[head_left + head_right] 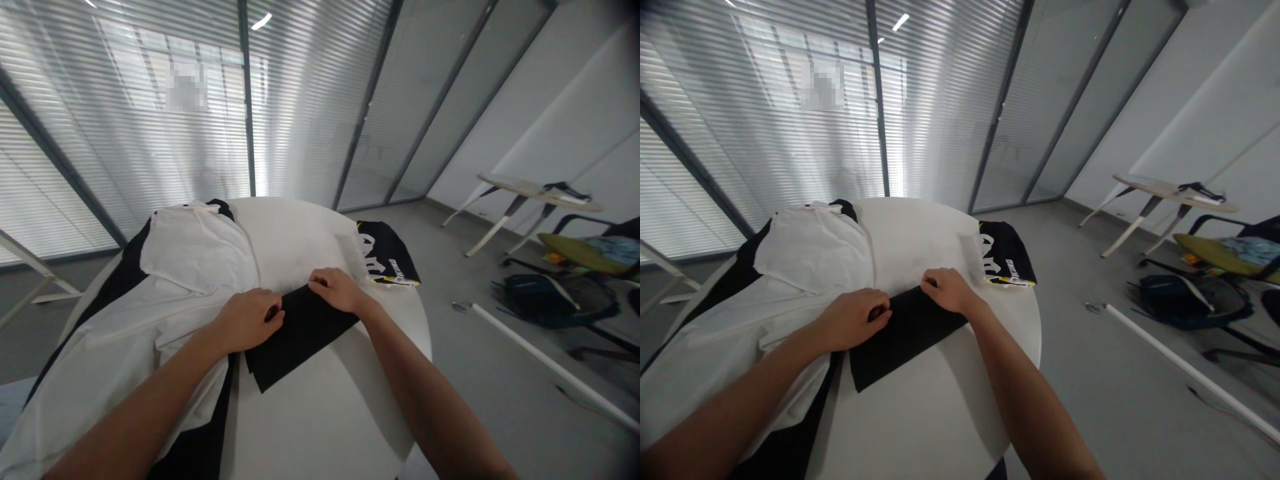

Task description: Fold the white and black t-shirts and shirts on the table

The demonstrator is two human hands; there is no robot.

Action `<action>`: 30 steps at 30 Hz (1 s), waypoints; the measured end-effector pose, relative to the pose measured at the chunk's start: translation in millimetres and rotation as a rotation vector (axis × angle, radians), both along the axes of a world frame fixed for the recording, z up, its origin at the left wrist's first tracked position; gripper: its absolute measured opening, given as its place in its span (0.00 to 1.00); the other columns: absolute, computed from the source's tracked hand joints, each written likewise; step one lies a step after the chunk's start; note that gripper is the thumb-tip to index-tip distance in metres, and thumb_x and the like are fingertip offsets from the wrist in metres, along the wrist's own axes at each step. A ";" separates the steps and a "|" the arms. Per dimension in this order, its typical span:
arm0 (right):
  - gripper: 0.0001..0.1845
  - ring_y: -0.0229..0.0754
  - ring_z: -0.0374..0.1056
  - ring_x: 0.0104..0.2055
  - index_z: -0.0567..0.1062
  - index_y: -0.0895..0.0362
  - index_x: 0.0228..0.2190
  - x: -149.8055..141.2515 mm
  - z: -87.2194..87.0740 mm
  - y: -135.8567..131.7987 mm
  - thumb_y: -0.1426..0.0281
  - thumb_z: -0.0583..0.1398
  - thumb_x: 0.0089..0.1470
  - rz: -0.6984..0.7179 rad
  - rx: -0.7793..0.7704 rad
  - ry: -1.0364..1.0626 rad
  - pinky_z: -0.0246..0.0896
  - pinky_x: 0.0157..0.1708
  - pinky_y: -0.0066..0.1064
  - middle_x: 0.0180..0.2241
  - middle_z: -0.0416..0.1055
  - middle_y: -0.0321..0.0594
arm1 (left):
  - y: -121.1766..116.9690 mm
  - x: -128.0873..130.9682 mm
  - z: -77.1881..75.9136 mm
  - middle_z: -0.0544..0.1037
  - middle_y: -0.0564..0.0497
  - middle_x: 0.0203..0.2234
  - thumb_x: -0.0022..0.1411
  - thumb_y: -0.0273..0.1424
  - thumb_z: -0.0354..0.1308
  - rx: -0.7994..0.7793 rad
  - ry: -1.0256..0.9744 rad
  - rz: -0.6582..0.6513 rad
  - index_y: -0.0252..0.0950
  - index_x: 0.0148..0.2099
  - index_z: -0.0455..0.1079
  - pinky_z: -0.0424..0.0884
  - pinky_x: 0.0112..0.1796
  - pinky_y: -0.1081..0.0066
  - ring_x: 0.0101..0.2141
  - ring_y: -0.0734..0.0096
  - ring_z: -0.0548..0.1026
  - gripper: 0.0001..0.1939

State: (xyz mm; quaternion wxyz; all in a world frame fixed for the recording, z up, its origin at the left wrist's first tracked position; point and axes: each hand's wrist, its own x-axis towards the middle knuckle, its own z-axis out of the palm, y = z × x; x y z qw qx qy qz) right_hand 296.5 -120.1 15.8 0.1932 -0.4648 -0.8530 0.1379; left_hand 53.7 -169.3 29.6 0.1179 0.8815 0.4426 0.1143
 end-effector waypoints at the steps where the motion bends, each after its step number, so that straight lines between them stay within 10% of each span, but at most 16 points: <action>1: 0.09 0.39 0.65 0.33 0.74 0.55 0.29 -2.7 -1.1 -0.2 0.69 0.55 0.58 -0.030 0.030 -0.030 0.54 0.37 0.30 0.29 0.73 0.36 | -2.6 2.1 0.7 0.75 0.50 0.32 0.64 0.35 0.48 0.059 0.004 -0.016 0.39 0.38 0.70 0.65 0.36 0.67 0.36 0.65 0.72 0.11; 6: 0.09 0.42 0.66 0.40 0.74 0.56 0.32 -16.7 -5.4 -4.8 0.71 0.54 0.60 -0.171 0.213 0.001 0.55 0.44 0.34 0.34 0.75 0.41 | -23.0 18.0 -6.6 0.71 0.44 0.50 0.67 0.35 0.44 0.158 -0.036 -0.142 0.38 0.56 0.66 0.63 0.52 0.60 0.51 0.61 0.68 0.19; 12: 0.12 0.42 0.67 0.47 0.76 0.54 0.39 -24.7 -16.3 -7.2 0.68 0.52 0.64 0.063 0.137 0.021 0.56 0.49 0.35 0.42 0.76 0.39 | -32.8 27.5 -29.3 0.60 0.37 0.63 0.67 0.50 0.38 0.094 0.074 0.025 0.34 0.67 0.55 0.54 0.58 0.48 0.62 0.48 0.58 0.35; 30: 0.16 0.43 0.70 0.44 0.78 0.56 0.36 -12.9 -12.4 -0.2 0.63 0.52 0.64 0.144 0.058 -0.022 0.58 0.48 0.35 0.39 0.77 0.42 | -20.3 21.7 -18.0 0.73 0.39 0.46 0.60 0.57 0.43 0.047 0.127 0.311 0.39 0.60 0.65 0.62 0.48 0.54 0.47 0.50 0.70 0.36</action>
